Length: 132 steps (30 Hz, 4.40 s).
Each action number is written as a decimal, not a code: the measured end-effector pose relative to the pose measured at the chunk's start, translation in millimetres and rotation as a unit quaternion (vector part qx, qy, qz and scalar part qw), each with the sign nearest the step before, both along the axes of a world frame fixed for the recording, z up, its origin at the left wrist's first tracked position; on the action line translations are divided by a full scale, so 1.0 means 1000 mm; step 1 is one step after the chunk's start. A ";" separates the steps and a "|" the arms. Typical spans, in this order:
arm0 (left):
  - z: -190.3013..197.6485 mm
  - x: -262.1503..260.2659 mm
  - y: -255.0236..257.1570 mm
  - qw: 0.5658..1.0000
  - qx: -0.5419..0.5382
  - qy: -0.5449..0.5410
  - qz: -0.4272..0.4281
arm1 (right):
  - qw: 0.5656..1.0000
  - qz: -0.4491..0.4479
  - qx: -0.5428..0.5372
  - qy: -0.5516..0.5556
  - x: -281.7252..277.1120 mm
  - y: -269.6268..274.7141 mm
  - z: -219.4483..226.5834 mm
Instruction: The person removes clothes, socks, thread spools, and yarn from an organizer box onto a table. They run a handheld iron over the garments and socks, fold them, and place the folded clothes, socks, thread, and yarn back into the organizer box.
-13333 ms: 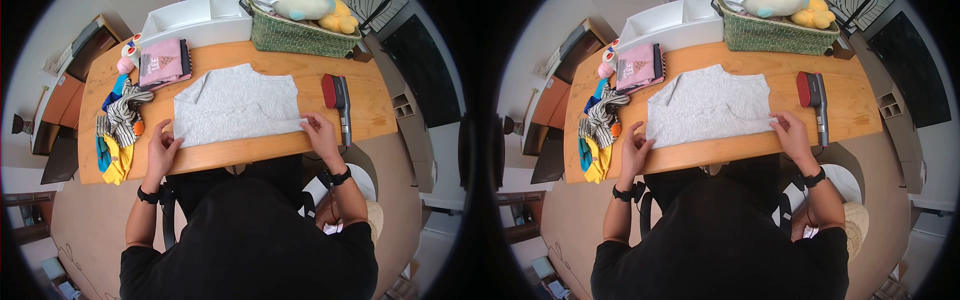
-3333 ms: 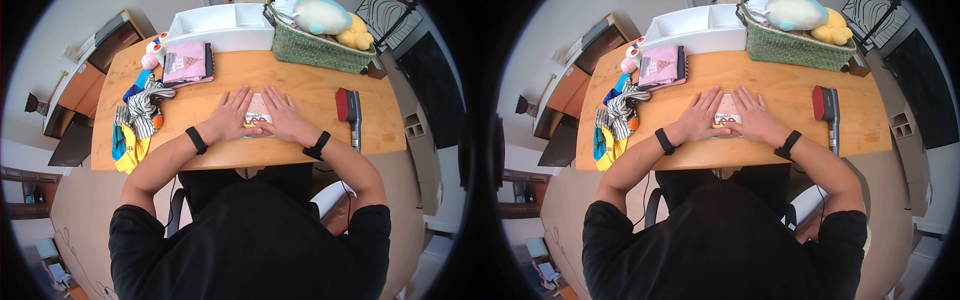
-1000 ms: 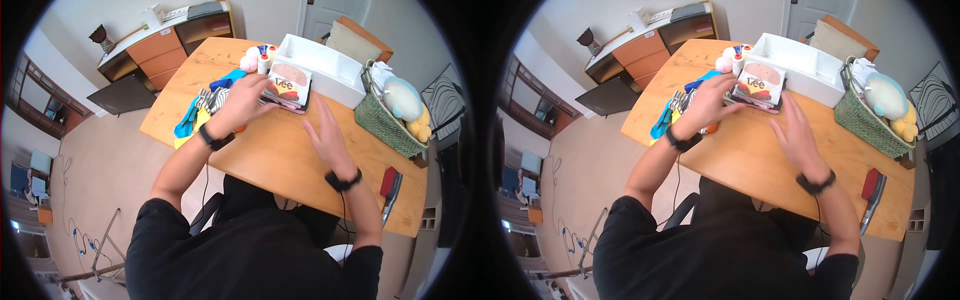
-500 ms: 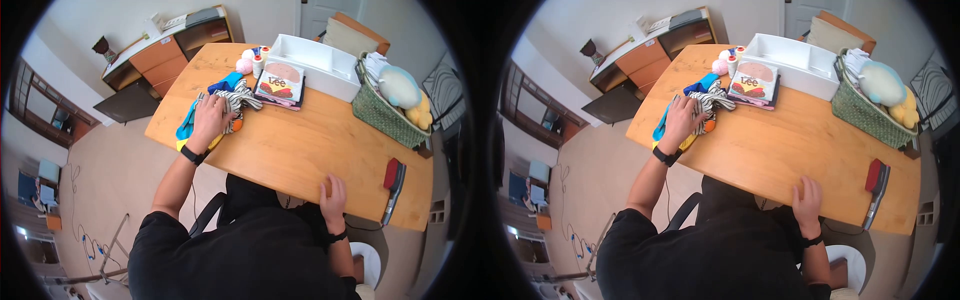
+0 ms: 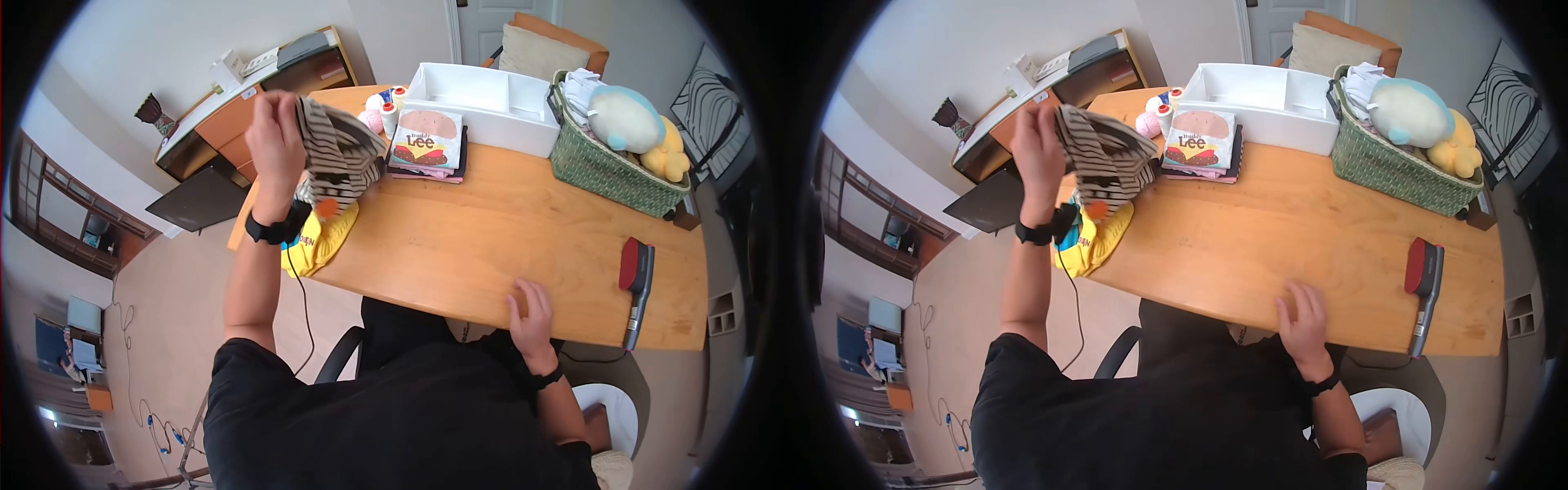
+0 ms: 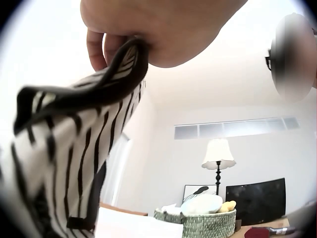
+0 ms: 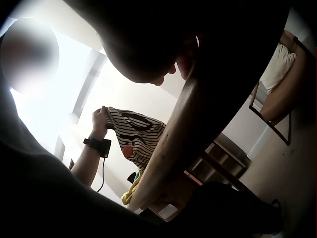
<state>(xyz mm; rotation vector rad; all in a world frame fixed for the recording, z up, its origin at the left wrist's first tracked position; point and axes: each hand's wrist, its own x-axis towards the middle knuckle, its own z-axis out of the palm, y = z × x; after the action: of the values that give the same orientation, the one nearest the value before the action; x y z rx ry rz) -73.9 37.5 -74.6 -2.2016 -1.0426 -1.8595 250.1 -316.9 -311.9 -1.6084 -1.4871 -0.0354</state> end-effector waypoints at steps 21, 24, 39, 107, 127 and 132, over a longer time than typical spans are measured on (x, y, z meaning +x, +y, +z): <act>0.017 0.075 -0.065 0.792 -0.355 -0.005 -0.496 | 0.801 0.313 -0.298 0.414 0.041 0.027 0.099; 0.000 0.098 -0.052 0.807 -0.332 0.099 -0.478 | 0.769 0.307 -0.237 0.509 0.053 -0.012 0.078; -0.135 0.179 -0.199 0.822 0.082 0.329 -0.457 | 0.966 -0.180 -0.070 0.173 0.105 -0.086 0.031; -0.218 0.112 0.028 0.819 -0.438 0.296 -0.223 | 0.973 -0.133 -0.182 0.050 0.210 0.156 0.014; -0.217 0.039 -0.146 0.782 -0.202 0.549 -0.215 | 0.933 -0.045 -0.295 -0.202 0.106 -0.021 0.021; -0.211 0.027 -0.153 0.782 -0.209 0.541 -0.229 | 0.923 -0.061 -0.316 -0.210 0.094 -0.045 0.022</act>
<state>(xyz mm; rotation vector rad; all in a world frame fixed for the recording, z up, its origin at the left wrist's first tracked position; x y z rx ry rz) -46.5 -115.8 -285.5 -3.2185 -0.6840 -0.0767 344.3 -362.2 -290.1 -2.3245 -1.8388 0.0353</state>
